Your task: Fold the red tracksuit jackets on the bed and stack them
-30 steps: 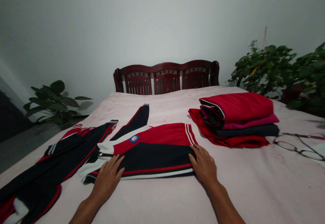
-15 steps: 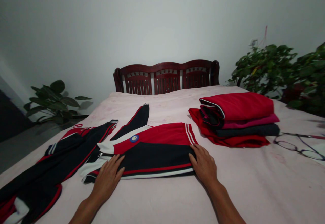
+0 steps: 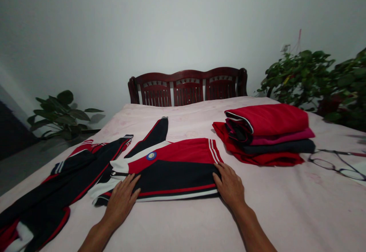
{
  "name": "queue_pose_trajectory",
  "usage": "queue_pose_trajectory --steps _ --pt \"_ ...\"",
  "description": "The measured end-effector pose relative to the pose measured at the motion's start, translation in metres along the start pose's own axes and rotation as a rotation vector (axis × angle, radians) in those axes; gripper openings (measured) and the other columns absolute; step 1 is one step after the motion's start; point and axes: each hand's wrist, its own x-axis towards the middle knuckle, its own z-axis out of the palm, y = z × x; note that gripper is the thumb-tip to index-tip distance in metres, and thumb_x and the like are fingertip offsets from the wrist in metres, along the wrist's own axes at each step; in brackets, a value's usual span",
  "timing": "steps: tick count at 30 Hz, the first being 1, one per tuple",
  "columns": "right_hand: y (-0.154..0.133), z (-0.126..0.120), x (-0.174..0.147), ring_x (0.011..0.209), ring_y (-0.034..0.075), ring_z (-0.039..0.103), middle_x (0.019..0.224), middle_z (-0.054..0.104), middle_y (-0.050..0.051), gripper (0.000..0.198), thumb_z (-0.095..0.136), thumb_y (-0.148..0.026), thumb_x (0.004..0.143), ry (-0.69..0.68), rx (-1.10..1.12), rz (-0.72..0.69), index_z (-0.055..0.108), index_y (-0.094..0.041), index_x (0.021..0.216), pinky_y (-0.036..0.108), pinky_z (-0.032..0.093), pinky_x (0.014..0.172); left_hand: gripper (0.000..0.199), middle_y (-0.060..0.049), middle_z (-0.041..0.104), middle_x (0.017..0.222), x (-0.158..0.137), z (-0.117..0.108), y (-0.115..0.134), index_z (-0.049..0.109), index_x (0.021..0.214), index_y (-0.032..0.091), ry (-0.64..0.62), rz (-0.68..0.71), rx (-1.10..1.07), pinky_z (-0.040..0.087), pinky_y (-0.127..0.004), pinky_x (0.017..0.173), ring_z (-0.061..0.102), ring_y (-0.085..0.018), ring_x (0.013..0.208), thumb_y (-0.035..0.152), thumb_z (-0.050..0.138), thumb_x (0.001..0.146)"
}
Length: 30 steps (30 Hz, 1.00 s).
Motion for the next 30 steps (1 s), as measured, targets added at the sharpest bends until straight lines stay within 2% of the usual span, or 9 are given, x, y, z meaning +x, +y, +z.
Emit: queue_pose_trajectory --steps 8,21,27,30 --pt "0.0016 0.0022 0.0000 0.132 0.024 0.047 0.140 0.055 0.007 0.045 0.039 -0.041 0.094 0.009 -0.006 -0.015 0.056 -0.026 0.133 0.046 0.042 0.104 0.047 -0.008 0.052 0.147 -0.0001 0.0014 -0.0003 0.051 0.141 0.025 0.038 0.012 0.004 0.034 -0.049 0.114 0.046 -0.025 0.137 0.034 0.045 0.096" --pt "0.0029 0.0020 -0.0006 0.133 0.023 0.045 0.141 0.054 0.006 0.046 0.035 -0.043 0.095 0.003 -0.027 -0.013 0.055 -0.026 0.133 0.044 0.042 0.104 0.047 -0.008 0.051 0.147 0.0005 -0.0023 0.0007 0.050 0.141 0.025 0.004 0.003 0.002 0.034 -0.049 0.113 0.046 -0.024 0.137 0.035 0.043 0.096" --pt "-0.0015 0.0024 0.0021 0.135 0.024 0.043 0.144 0.052 0.006 0.047 0.035 -0.042 0.095 -0.041 -0.055 0.016 0.054 -0.025 0.135 0.047 0.041 0.105 0.048 -0.009 0.050 0.148 0.0021 -0.0022 0.0020 0.049 0.142 0.025 -0.016 -0.006 -0.018 0.032 -0.050 0.114 0.044 -0.025 0.138 0.035 0.043 0.096" --pt "0.0001 -0.0045 0.0050 0.139 0.027 0.040 0.148 0.048 0.008 0.051 0.040 -0.042 0.092 -0.123 -0.057 0.030 0.052 -0.023 0.139 0.049 0.038 0.109 0.050 -0.009 0.046 0.151 -0.0010 -0.0084 -0.0037 0.046 0.144 0.025 -0.078 0.005 -0.054 0.032 -0.051 0.115 0.040 -0.025 0.141 0.038 0.043 0.096"
